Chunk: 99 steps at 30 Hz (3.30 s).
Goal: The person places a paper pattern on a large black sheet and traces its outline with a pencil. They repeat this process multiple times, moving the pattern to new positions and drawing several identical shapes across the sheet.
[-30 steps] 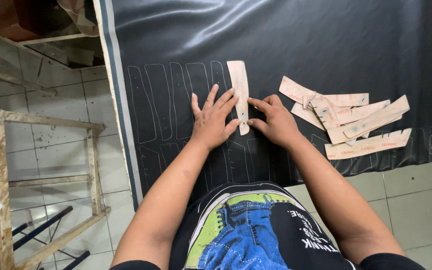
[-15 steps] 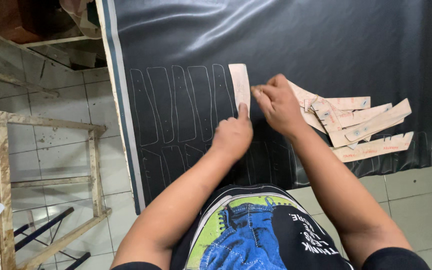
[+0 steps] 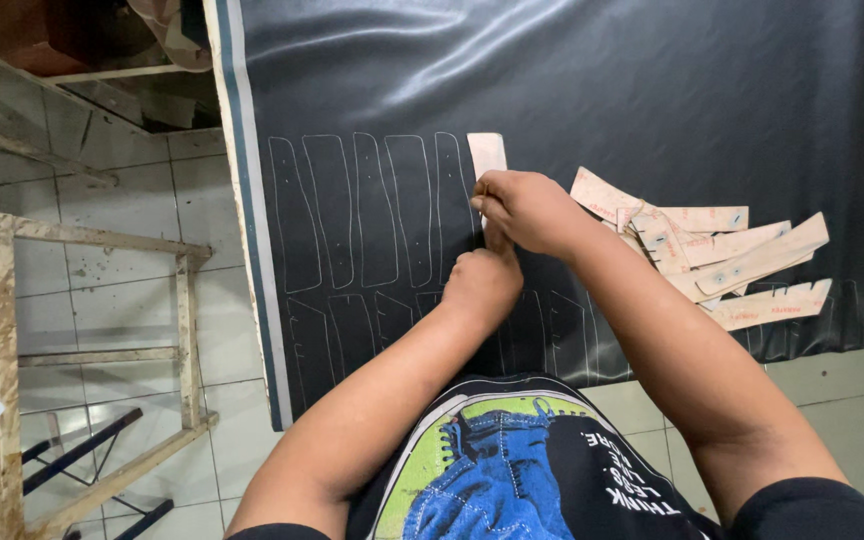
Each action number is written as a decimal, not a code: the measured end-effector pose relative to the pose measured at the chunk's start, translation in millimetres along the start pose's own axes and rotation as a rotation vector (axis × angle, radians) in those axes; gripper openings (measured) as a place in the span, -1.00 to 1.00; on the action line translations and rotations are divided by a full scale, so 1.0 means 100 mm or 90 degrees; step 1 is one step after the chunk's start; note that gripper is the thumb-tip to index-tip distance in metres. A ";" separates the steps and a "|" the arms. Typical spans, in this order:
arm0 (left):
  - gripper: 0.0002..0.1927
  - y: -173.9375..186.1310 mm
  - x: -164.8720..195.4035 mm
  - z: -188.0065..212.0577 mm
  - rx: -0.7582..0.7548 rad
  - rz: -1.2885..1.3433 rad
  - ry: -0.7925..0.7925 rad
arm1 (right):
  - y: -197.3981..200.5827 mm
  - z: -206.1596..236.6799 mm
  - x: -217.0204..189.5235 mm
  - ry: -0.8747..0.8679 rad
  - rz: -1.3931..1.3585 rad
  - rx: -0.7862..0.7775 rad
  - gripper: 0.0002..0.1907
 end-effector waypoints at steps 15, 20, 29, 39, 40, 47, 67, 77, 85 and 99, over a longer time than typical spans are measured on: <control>-0.78 0.97 0.07 0.17 0.183 -0.053 -0.128 | 0.39 -0.54 0.01 0.111 0.084 0.189 -0.84; -0.71 1.06 0.01 0.16 0.199 0.009 -0.117 | 0.42 -0.61 0.00 0.118 0.075 0.198 -0.87; -0.73 1.03 -0.02 0.11 0.165 0.002 -0.113 | 0.45 -0.54 0.02 0.112 0.071 0.215 -0.87; -0.61 1.04 -0.03 0.12 0.141 -0.013 -0.117 | 0.64 -0.29 0.21 0.067 0.101 0.255 -0.87; -0.59 1.05 -0.03 0.12 0.148 -0.011 -0.117 | 0.63 -0.27 0.21 0.068 0.100 0.259 -0.87; -0.62 1.10 -0.06 0.12 0.157 0.010 -0.121 | 0.44 0.19 0.13 0.086 0.102 0.235 -0.88; -0.60 1.20 -0.14 0.04 0.087 0.076 -0.126 | -0.13 1.22 -0.16 0.117 0.071 0.176 -0.90; -0.53 1.26 -0.16 0.02 0.114 0.063 -0.132 | -0.22 1.19 -0.25 0.144 0.049 0.167 -0.89; -0.81 1.28 -0.23 -0.04 0.131 0.081 -0.131 | -0.23 1.11 -0.25 0.134 0.055 0.160 -0.91; -0.76 1.30 -0.32 -0.09 0.134 0.115 -0.122 | 0.06 0.73 0.02 0.055 0.051 0.260 -0.86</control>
Point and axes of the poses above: each hand's wrist, its own z-axis away from the middle knuckle, its own y-axis out of the back of the hand, x = y × z, the point moved 10 cm from there along -z, towards the middle knuckle, and after that the axes turned 1 degree about y, right-handed, at the moved point
